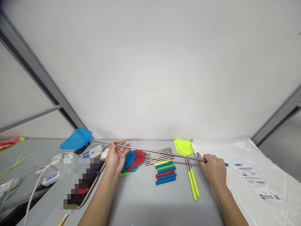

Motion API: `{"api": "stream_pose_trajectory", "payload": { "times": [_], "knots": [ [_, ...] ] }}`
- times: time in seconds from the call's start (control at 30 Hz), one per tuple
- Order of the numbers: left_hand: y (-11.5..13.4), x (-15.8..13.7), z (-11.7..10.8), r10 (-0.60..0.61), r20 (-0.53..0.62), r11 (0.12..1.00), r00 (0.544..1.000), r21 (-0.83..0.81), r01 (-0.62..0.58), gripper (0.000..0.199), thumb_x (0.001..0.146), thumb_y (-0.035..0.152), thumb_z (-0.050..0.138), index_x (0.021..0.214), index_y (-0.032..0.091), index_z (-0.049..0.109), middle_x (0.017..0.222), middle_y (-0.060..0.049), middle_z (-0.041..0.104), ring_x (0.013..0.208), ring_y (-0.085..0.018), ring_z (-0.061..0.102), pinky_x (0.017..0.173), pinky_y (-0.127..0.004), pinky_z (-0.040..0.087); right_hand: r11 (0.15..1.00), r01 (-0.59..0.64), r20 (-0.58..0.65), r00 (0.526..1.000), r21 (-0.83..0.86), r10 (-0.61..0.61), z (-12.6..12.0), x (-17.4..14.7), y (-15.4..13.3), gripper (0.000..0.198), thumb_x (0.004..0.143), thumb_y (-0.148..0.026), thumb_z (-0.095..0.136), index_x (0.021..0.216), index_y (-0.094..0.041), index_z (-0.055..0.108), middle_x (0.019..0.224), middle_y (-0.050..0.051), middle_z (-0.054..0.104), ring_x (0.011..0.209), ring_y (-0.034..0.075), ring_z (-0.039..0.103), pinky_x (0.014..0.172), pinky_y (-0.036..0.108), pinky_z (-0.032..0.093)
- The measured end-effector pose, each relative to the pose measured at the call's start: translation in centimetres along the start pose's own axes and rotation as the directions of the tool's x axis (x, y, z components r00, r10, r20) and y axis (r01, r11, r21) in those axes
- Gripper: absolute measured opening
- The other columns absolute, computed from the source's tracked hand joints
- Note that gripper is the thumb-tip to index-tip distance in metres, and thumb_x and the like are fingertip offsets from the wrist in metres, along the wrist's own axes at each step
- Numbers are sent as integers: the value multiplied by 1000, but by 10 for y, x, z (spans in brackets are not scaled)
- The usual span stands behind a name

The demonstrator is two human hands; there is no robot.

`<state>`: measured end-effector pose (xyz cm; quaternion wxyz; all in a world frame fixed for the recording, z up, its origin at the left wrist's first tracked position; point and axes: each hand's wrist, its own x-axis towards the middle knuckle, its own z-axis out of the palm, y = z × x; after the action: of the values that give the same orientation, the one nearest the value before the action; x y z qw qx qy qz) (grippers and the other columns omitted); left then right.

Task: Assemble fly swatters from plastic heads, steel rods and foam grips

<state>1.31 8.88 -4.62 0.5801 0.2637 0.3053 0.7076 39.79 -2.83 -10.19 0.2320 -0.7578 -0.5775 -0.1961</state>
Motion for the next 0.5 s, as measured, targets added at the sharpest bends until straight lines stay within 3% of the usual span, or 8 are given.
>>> {"api": "stream_pose_trajectory", "payload": {
  "times": [0.5],
  "knots": [
    [-10,-10,11,61,23,997,998,-46,-60,33,85,52,54,87,19,50,82,-7,70,79,-24,71,81,-48,52,1000,-16,50,999,-26,17,0,-4,-21,47,92,-47,38,52,-21,39,54,2,52,58,18,44,62,31,22]
  ]
}}
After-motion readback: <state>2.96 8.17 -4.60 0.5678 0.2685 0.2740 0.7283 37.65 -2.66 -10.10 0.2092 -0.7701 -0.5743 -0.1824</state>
